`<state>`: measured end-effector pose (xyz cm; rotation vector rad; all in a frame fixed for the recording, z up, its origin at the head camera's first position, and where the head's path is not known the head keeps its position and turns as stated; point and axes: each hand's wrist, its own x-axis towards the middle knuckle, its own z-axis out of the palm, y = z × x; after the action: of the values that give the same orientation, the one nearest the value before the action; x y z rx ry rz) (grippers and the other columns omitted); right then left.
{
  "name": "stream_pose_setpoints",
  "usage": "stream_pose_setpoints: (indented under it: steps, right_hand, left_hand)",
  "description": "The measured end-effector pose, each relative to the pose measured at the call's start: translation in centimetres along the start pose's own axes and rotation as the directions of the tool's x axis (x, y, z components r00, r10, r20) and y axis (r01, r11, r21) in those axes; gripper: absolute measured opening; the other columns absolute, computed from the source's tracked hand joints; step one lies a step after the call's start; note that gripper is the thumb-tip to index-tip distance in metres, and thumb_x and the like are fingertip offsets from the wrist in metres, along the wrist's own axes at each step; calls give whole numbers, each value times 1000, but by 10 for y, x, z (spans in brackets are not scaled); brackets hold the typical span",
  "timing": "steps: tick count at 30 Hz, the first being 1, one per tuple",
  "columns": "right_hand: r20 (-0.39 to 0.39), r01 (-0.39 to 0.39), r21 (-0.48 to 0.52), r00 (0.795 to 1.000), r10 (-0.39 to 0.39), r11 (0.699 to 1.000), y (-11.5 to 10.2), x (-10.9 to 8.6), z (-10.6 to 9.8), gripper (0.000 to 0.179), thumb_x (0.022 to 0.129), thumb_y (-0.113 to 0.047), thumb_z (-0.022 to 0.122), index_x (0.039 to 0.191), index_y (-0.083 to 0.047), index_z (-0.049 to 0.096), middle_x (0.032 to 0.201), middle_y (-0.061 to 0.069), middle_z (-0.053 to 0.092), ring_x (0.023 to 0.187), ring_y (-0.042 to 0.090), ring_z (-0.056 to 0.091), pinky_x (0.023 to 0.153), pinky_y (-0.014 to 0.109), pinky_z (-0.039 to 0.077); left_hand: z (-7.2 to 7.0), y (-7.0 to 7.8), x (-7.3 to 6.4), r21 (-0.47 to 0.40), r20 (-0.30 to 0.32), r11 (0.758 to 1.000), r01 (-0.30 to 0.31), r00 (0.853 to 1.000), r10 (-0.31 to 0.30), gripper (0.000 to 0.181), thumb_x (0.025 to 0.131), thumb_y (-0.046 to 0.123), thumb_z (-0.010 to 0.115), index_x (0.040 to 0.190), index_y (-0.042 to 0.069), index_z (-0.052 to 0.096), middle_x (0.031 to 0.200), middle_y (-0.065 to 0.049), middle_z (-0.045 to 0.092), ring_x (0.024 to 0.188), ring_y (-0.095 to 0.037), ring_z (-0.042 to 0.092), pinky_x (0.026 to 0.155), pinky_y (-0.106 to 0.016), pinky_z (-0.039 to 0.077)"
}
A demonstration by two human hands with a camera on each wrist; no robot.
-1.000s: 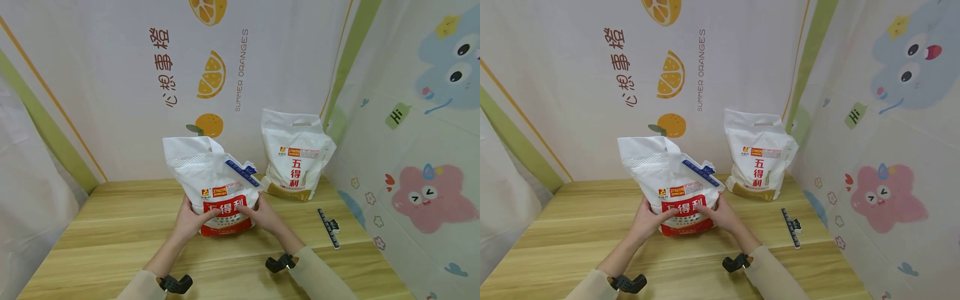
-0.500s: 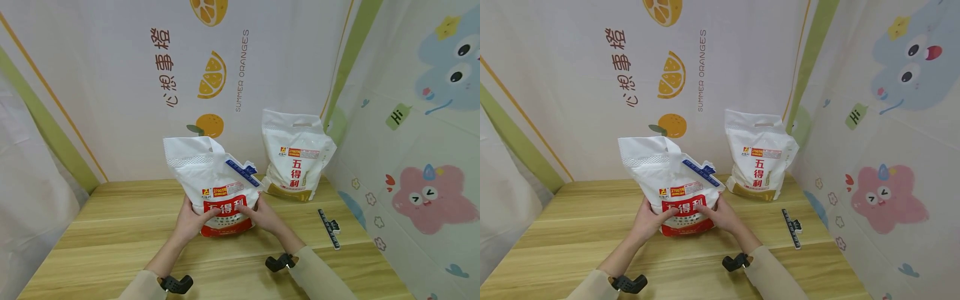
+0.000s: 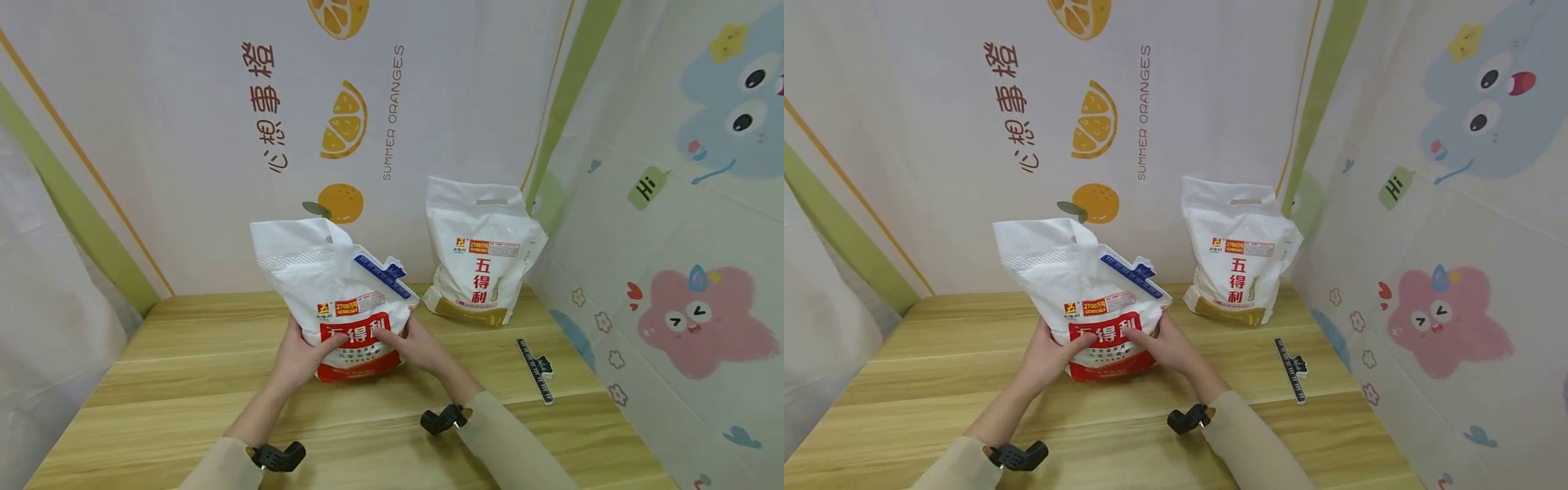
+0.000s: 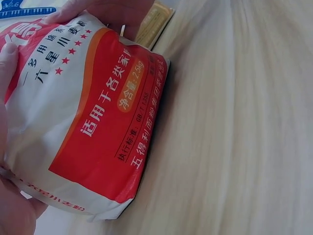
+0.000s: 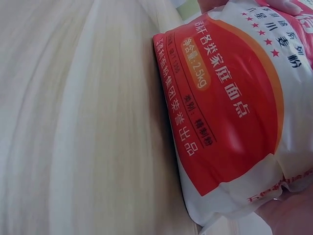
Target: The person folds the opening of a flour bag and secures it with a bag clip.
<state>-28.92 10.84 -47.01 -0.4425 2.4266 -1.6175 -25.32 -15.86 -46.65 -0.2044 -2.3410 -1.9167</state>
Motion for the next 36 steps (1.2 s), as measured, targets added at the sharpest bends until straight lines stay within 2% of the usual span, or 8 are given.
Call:
stream_pose_setpoints:
  steps: [7,13,18,24,30,36]
  right_hand:
    - [9,-8,-3,1000,8,1000,-5,10,9,88,98,-67,73,166,-24,37,152,7,65,142,31,63,121,60,50]
    - [-1,-50,-13,999,50,999,-8,19,16,91,95,-70,74,166,-27,37,153,6,65,142,32,63,119,63,50]
    - [4,-37,-8,999,37,999,-11,26,22,86,96,-67,75,164,-28,39,153,5,65,141,31,64,118,63,51]
    - [-5,-36,-24,999,36,999,-13,35,29,88,95,-70,75,164,-29,40,151,4,67,139,30,65,117,62,52]
    - [7,-9,14,1000,9,1000,-17,44,36,84,97,-65,76,163,-29,40,150,4,67,137,29,66,116,62,53]
    - [13,-24,12,1000,24,1000,-20,50,43,81,96,-65,76,161,-30,43,147,2,69,134,27,68,114,61,55]
  left_hand:
    - [-13,0,3,28,-16,1000,12,1000,-12,83,96,32,88,158,20,35,149,-10,63,132,-32,68,108,-48,60]
    - [-23,-1,4,45,-13,999,13,1000,-13,85,97,34,87,160,20,32,151,-11,61,133,-33,67,109,-50,60]
    - [-30,-2,6,61,-16,998,14,1000,-13,84,98,35,85,162,18,32,153,-13,60,134,-35,66,110,-52,59]
    - [-39,-5,8,96,-33,994,46,999,-43,85,99,38,84,163,16,32,155,-14,59,134,-36,66,109,-53,60]
    - [-47,-8,12,110,-43,992,59,998,-55,87,99,41,83,164,15,30,156,-15,59,135,-36,65,110,-53,60]
    - [-56,-9,12,130,-48,990,56,998,-51,88,100,41,81,166,14,29,158,-16,57,137,-37,64,112,-55,58]
